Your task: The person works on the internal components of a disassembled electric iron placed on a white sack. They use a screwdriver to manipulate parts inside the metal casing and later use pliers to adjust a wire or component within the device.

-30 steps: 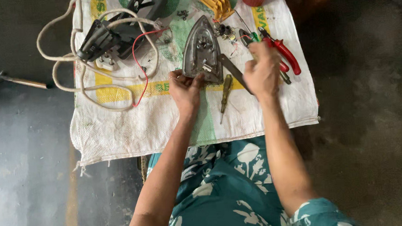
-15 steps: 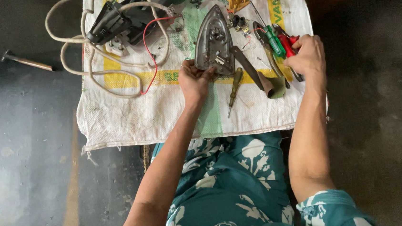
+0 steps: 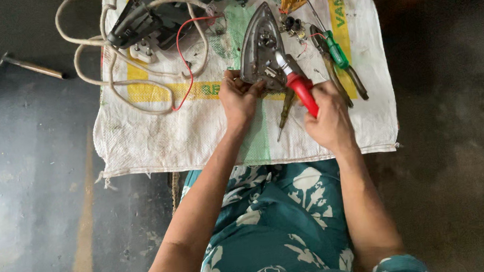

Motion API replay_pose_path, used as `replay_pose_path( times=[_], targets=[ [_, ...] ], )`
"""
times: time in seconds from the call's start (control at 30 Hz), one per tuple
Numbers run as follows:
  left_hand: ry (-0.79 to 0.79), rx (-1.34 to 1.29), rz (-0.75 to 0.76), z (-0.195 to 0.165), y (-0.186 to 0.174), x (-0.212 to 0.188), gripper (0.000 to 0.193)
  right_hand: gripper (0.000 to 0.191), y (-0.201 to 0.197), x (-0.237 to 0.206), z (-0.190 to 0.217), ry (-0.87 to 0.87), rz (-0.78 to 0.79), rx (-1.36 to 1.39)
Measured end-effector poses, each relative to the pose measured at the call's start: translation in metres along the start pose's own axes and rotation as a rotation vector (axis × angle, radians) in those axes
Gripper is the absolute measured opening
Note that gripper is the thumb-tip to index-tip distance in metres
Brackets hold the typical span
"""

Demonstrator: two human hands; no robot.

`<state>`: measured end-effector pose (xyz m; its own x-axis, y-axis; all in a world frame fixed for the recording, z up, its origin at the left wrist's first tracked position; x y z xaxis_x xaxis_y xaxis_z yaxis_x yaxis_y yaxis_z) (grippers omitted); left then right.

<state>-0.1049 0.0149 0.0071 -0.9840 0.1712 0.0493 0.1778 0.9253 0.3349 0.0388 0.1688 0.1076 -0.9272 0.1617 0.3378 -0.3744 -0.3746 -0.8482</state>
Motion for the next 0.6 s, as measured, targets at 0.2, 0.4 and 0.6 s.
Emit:
replay_pose_path(
  times=[0.2, 0.4, 0.6],
  targets=[
    [0.05, -0.011, 0.013, -0.008, 0.003, -0.006, 0.036, 0.034, 0.043, -0.019, 0.006, 0.737, 0.399, 1.421],
    [0.046, 0.064, -0.024, -0.009, 0.002, -0.011, 0.034, 0.037, 0.051, -0.026, 0.027, 0.711, 0.529, 1.796],
    [0.042, 0.172, -0.047, -0.007, -0.001, -0.014, 0.034, 0.043, 0.047, -0.029, 0.032, 0.701, 0.483, 1.765]
  ],
)
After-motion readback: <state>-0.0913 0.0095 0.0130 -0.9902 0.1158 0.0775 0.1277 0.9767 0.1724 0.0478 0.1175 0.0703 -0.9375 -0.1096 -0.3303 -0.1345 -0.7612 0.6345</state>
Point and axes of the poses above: each hand's wrist, its own x-axis towards the middle knuckle, its own y-axis out of the palm, z = x × y, the point moved 5 cm from there along x, towards the middle knuckle, and after that the axes turned 3 degrees about y, right-handed, at the moved point
